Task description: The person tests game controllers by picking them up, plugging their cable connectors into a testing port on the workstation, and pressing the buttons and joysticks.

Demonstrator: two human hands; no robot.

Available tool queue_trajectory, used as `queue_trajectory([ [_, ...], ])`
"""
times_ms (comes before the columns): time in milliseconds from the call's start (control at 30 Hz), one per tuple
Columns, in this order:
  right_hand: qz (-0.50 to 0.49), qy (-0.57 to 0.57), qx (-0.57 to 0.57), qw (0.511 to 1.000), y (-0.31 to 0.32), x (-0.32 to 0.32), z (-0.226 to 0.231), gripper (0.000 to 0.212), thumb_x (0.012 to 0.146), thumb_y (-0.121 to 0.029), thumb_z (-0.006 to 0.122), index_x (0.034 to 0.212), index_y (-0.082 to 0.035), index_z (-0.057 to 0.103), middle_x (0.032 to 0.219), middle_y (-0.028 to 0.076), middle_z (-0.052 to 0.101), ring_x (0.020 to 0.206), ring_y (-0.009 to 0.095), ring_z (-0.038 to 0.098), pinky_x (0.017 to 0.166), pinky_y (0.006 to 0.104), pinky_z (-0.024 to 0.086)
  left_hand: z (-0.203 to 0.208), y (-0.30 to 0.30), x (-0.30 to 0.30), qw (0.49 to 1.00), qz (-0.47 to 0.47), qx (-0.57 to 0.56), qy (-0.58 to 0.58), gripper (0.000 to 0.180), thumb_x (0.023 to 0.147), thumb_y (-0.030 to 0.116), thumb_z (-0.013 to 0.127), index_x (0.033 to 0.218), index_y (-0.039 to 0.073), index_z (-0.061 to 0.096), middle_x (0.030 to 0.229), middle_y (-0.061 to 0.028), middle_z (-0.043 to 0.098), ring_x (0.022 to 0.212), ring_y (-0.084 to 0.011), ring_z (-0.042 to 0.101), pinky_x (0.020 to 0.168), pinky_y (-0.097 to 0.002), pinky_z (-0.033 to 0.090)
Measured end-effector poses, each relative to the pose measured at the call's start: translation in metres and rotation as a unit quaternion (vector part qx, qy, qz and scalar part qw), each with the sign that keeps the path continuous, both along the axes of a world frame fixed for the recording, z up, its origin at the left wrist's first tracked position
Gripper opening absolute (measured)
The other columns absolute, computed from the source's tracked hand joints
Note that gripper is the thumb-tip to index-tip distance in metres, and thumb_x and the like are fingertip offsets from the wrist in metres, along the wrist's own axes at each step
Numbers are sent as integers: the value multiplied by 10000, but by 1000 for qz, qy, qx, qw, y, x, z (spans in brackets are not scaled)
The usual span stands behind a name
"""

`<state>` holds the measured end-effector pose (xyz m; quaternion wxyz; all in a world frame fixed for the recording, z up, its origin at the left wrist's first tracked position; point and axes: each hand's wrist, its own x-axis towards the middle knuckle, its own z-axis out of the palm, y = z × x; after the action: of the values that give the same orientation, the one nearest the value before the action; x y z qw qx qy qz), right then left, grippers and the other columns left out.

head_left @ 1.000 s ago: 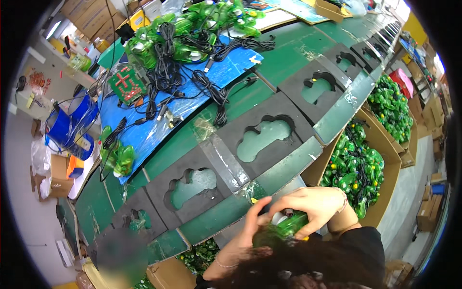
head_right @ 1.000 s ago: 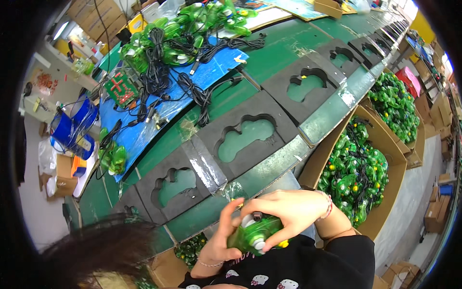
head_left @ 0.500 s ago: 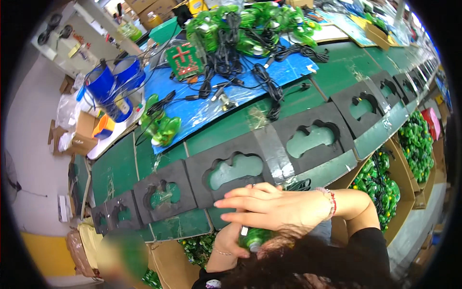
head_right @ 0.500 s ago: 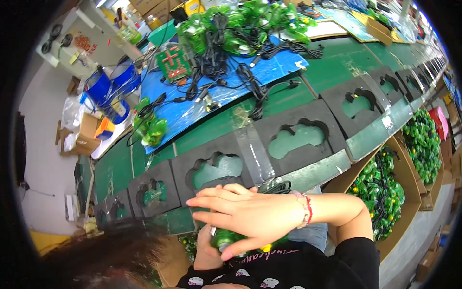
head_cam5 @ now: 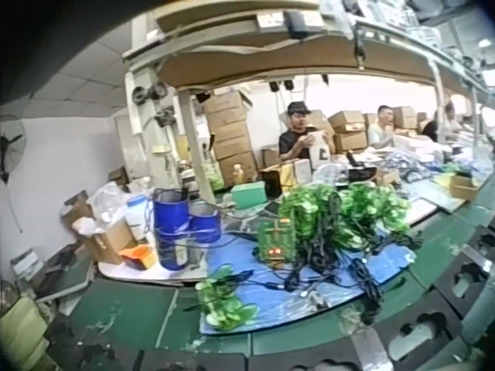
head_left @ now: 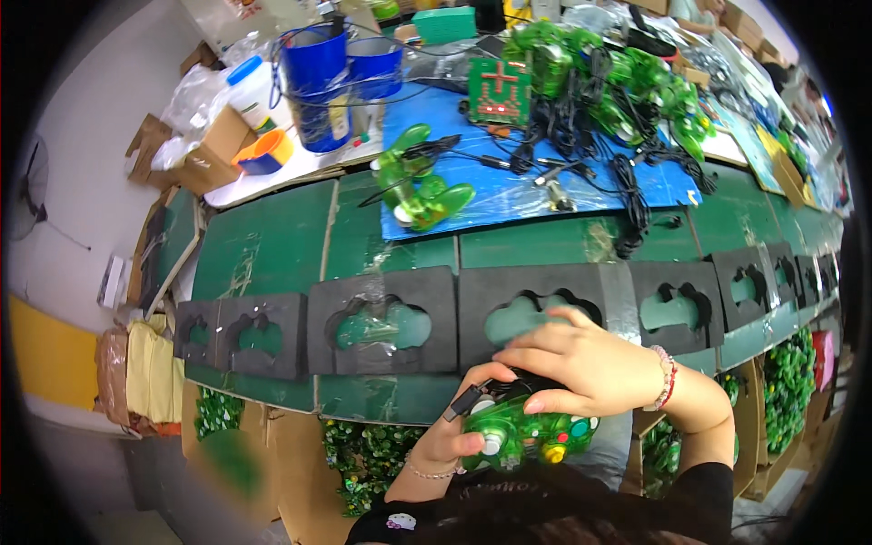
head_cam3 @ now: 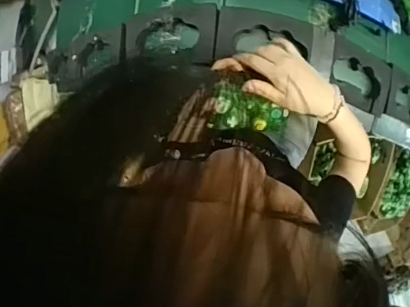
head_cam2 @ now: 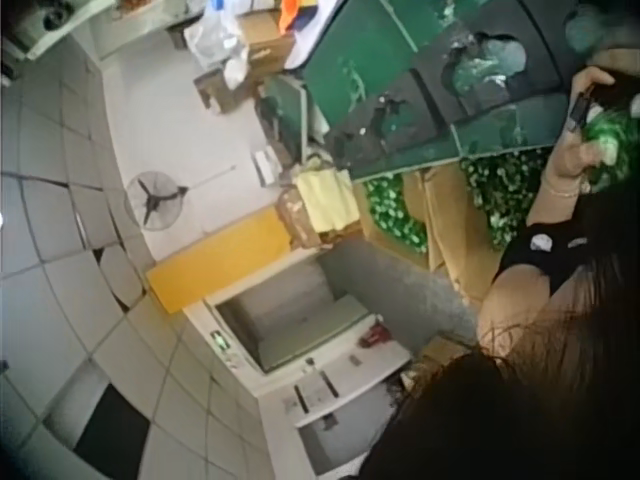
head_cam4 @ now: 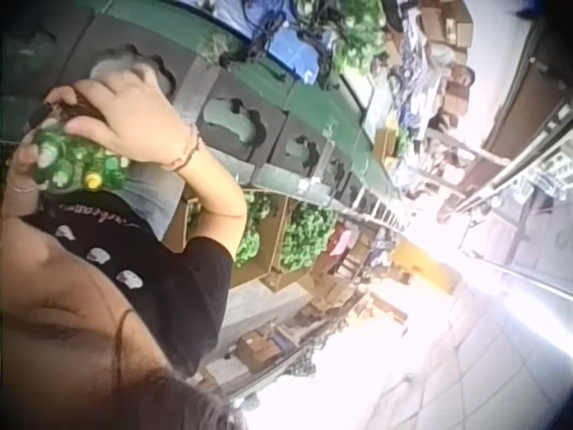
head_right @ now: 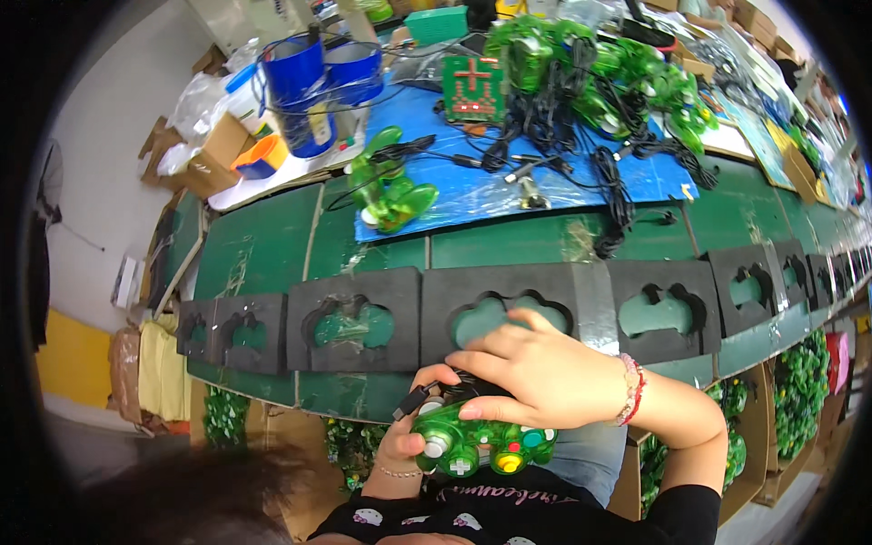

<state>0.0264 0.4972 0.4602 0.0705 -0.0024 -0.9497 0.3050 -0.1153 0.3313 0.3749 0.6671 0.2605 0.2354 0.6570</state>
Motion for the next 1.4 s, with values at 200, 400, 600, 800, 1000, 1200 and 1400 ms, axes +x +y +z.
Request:
queue_trajectory([
  [200,46,3,55,997,1,-43,4,493,883,-474,491,1127,-49,545,875,111,603,870,271,596,924,470,379,-4,-17,-33,995,52,81,-19,721,699,342,689,1259,44,346,1320,-237,358,1211,-305,409,987,-410,367],
  [400,55,-24,119,991,-2,-91,4,487,844,-452,554,1114,-48,567,949,102,552,862,283,532,830,389,408,-7,-27,-44,984,93,73,-131,711,702,359,679,1250,67,330,1326,-264,335,1184,-337,438,974,-426,403],
  [600,-12,-21,98,995,-9,-97,-21,417,846,-403,547,1084,-63,589,909,97,493,876,261,476,880,396,323,-16,-34,-47,982,87,50,-160,698,711,318,665,1247,54,305,1314,-183,356,1191,-302,423,960,-411,401],
  [800,-36,8,98,995,-16,-90,-22,387,836,-369,568,1076,-66,588,903,76,494,848,260,469,888,400,329,3,-26,-43,972,147,9,-185,576,701,347,680,1132,81,405,1176,-228,455,1063,-377,505,857,-476,478],
  [1000,-30,57,84,994,-22,-81,-28,364,853,-376,570,1026,-57,595,937,90,512,881,266,488,837,367,380,-4,-30,-24,952,222,17,-210,668,648,383,699,1113,32,372,1235,-298,394,1095,-363,479,899,-455,463],
  [1200,-83,66,63,992,-3,-45,-20,330,853,-337,583,1029,-59,588,994,96,567,942,258,547,808,369,422,-6,-18,-29,981,148,55,-115,641,700,360,694,1194,101,378,1239,-351,382,1055,-448,505,787,-495,537],
  [1400,-235,42,139,961,40,12,-16,297,808,-209,622,1036,-23,580,1003,142,585,955,310,555,844,397,442,-1,-15,-23,978,151,66,-132,620,731,375,676,1209,118,377,1262,-353,360,1024,-453,533,772,-484,547],
])
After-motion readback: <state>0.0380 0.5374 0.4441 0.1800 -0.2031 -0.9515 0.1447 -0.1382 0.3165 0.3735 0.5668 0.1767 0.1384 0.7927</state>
